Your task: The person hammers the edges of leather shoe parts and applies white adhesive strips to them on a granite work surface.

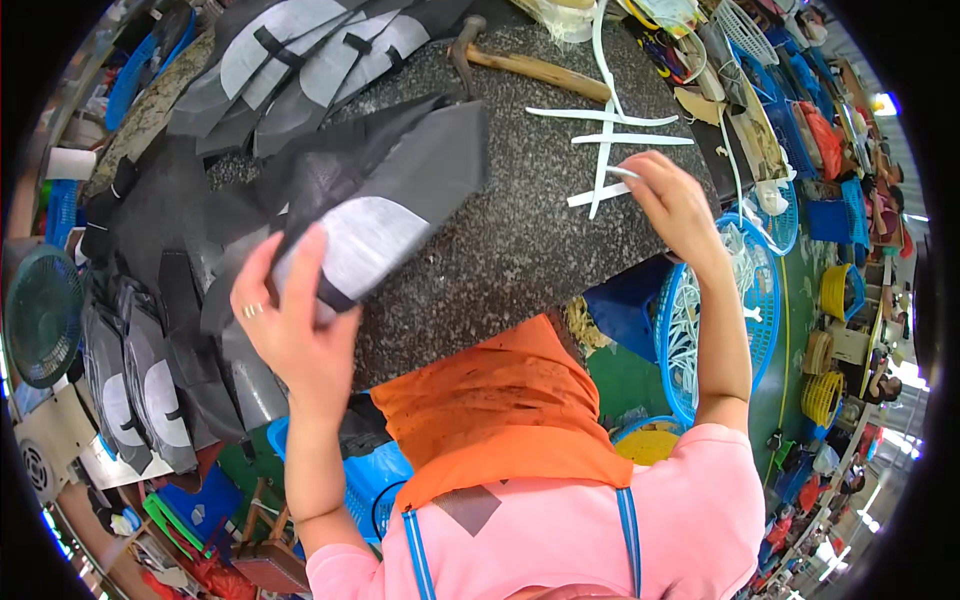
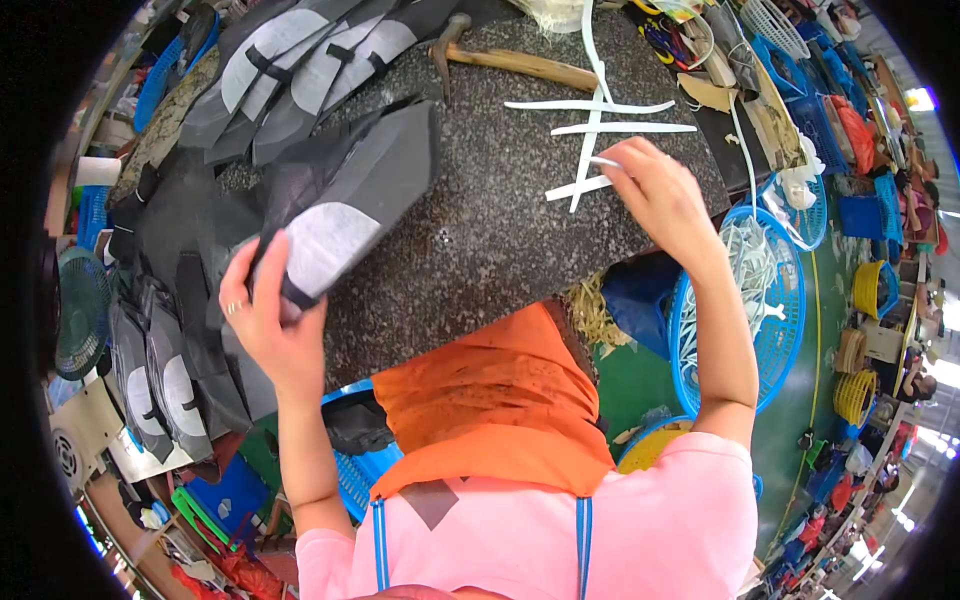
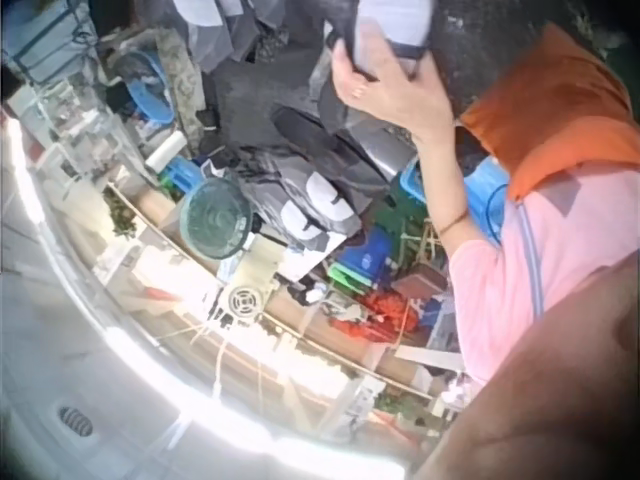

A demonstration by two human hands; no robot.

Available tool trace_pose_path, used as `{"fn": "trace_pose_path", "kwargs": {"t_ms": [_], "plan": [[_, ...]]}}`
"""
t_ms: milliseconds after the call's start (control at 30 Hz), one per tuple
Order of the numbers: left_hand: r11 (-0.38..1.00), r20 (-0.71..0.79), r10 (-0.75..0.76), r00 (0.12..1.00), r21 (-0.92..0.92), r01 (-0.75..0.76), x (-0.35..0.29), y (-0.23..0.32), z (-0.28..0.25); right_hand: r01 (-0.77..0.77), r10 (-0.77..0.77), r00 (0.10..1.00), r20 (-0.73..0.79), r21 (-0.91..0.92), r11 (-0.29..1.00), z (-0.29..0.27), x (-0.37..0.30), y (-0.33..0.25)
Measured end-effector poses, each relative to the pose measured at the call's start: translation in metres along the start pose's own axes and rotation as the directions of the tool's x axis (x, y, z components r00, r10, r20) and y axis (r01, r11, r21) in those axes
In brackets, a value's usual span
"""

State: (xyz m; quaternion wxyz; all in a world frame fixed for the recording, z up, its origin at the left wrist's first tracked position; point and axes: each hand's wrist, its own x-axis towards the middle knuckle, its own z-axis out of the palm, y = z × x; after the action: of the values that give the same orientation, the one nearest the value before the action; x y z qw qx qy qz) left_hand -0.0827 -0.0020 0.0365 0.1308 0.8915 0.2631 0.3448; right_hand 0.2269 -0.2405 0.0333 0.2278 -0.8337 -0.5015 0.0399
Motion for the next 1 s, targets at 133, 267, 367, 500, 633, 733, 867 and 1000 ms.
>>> {"fn": "trace_pose_path", "kwargs": {"t_ms": [133,267,367,500,633,733,867,1000], "plan": [[0.997,0.351,0.072,0.933,-0.002,-0.077,-0.048,0.034,0.002,-0.159,0.077,0.886,0.456,0.144,0.977,-0.015,-0.013,-0.026],[0.998,0.385,0.055,0.921,-0.045,-0.041,-0.075,0.04,0.015,-0.16,0.059,0.95,0.305,0.316,0.935,-0.017,-0.008,-0.079],[0.861,0.313,-0.049,0.948,-0.468,0.199,-0.077,0.051,-0.007,0.07,-0.298,0.882,0.364,0.525,0.848,0.01,-0.015,-0.116],[0.273,0.468,-0.319,0.824,-0.787,0.553,-0.089,0.057,-0.025,0.095,-0.534,0.716,0.449,0.695,0.712,0.048,-0.017,-0.154],[0.673,0.207,-0.571,0.794,-0.435,0.598,-0.09,0.025,-0.037,0.111,-0.394,0.834,0.387,0.581,0.806,0.062,-0.001,-0.167],[0.82,0.141,-0.52,0.843,-0.195,0.538,-0.086,-0.002,-0.025,0.154,-0.356,0.871,0.34,0.498,0.854,0.069,0.007,-0.167],[0.935,0.133,-0.355,0.925,0.022,0.355,-0.086,-0.013,-0.014,0.124,-0.334,0.845,0.418,0.454,0.882,0.069,0.015,-0.173],[0.908,0.128,-0.363,0.923,0.274,0.319,-0.071,-0.026,-0.033,0.025,-0.247,0.822,0.513,0.401,0.916,0.068,0.016,-0.17]]}}
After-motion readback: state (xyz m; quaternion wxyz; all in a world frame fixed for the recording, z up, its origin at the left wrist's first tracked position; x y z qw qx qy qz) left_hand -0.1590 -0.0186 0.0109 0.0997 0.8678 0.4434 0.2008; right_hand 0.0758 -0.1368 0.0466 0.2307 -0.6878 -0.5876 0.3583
